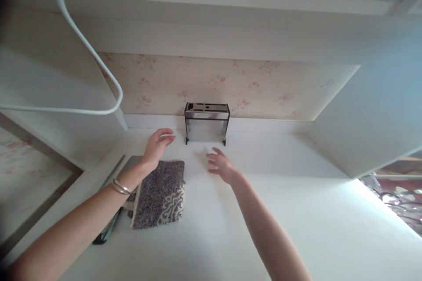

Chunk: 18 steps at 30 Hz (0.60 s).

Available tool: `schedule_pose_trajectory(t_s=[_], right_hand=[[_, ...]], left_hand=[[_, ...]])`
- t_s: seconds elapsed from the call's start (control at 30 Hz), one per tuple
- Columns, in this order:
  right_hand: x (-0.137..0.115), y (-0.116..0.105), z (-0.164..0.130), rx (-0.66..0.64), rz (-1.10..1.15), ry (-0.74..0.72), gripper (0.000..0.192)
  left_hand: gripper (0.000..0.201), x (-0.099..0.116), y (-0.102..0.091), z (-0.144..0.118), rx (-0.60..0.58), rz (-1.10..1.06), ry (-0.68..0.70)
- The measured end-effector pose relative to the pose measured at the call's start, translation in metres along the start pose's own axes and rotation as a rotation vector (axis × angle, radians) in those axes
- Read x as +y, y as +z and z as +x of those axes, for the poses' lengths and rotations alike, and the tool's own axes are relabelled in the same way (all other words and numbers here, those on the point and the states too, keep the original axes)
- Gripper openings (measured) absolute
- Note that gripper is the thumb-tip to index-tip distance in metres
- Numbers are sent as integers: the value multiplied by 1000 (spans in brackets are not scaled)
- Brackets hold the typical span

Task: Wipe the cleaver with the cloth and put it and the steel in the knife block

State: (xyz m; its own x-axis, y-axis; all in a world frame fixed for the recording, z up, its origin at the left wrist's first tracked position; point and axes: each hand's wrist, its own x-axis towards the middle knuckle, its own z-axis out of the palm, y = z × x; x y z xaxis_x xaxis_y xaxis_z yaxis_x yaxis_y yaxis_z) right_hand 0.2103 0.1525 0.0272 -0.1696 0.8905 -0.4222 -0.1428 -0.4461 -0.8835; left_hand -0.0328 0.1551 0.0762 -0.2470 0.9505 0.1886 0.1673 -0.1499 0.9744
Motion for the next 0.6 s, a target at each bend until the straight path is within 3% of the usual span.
schedule_pose_trajectory(t_s=[0.17, 0.37, 0.47, 0.6], right_hand=[[57, 50, -42, -140, 172, 114, 55], [80, 89, -56, -164, 266, 104, 32], [82, 98, -54, -228, 206, 142, 34], [87, 109, -63, -277, 34, 107, 37]], left_hand=[[14, -14, -62, -83, 89, 143, -57], [10, -34, -140, -159, 303, 563, -116], [15, -42, -157, -182, 273, 778, -144], [24, -46, -157, -196, 185, 887, -194]])
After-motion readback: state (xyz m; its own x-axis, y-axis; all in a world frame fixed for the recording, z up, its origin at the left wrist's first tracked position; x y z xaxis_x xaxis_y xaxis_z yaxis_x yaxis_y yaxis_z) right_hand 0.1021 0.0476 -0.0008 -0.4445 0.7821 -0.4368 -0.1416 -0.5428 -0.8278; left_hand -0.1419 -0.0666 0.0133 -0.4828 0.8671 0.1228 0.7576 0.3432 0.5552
